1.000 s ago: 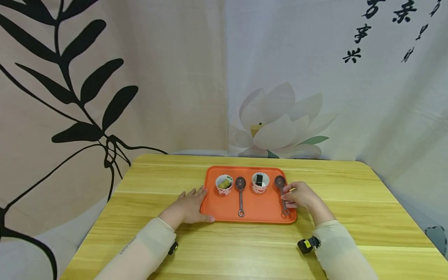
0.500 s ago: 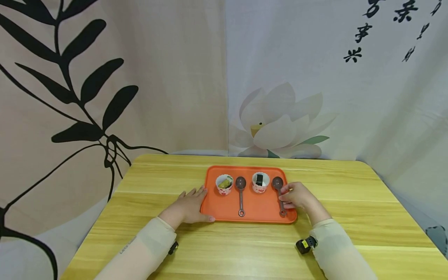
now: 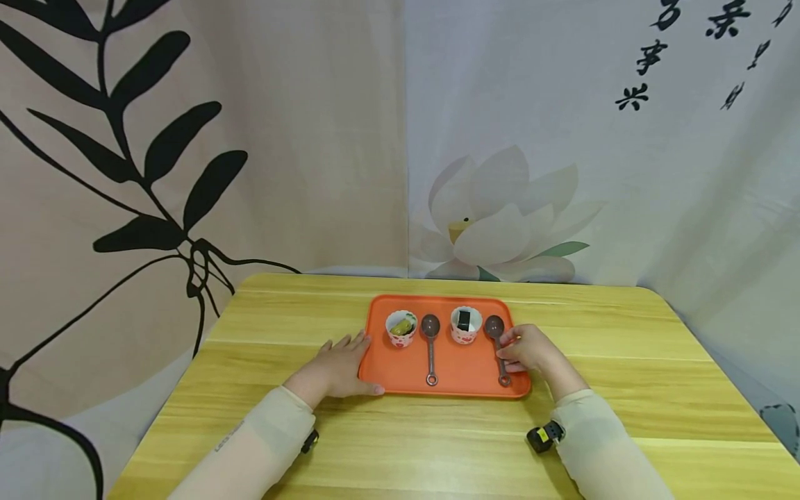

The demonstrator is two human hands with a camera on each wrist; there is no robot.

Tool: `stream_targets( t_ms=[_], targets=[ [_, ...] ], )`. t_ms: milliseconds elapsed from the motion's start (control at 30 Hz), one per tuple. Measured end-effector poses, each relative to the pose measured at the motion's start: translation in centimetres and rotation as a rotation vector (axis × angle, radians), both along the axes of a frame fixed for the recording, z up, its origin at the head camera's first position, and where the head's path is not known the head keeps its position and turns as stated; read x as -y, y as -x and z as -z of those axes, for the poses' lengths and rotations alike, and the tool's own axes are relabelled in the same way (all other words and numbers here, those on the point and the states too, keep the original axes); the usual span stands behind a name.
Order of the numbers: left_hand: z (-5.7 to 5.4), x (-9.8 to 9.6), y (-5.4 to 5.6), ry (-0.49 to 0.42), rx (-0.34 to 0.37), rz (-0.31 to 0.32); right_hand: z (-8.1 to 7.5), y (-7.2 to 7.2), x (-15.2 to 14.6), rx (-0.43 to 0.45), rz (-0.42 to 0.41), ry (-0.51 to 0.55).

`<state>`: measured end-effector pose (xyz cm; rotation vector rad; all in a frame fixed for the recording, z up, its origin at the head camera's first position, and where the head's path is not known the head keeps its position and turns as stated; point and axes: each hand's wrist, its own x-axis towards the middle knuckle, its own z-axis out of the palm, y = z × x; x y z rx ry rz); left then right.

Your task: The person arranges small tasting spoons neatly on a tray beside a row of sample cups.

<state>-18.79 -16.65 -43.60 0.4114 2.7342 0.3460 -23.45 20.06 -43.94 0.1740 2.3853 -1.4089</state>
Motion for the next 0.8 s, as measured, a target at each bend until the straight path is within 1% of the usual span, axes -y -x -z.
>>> stream_targets(
  t_ms=[267, 433, 533, 800],
  targets=[
    [0.33, -0.06, 0.10, 0.003, -0.003, -0.003, 0.07, -0.13, 0.19, -0.014, -0.006, 0.011],
    [0.11, -0.10, 0.02, 0.000, 0.001, -0.003, 0.08, -0.09, 0.32, -0.012, 0.005, -0.005],
    [0.07, -0.08, -0.01, -0.003, 0.002, -0.002, 0.07, -0.06, 0.33, -0.016, -0.003, -0.012],
    [0.30, -0.01, 0.08, -0.006, -0.004, 0.001, 0.11, -0.05, 0.25, -0.021, -0.001, -0.041]
  ],
)
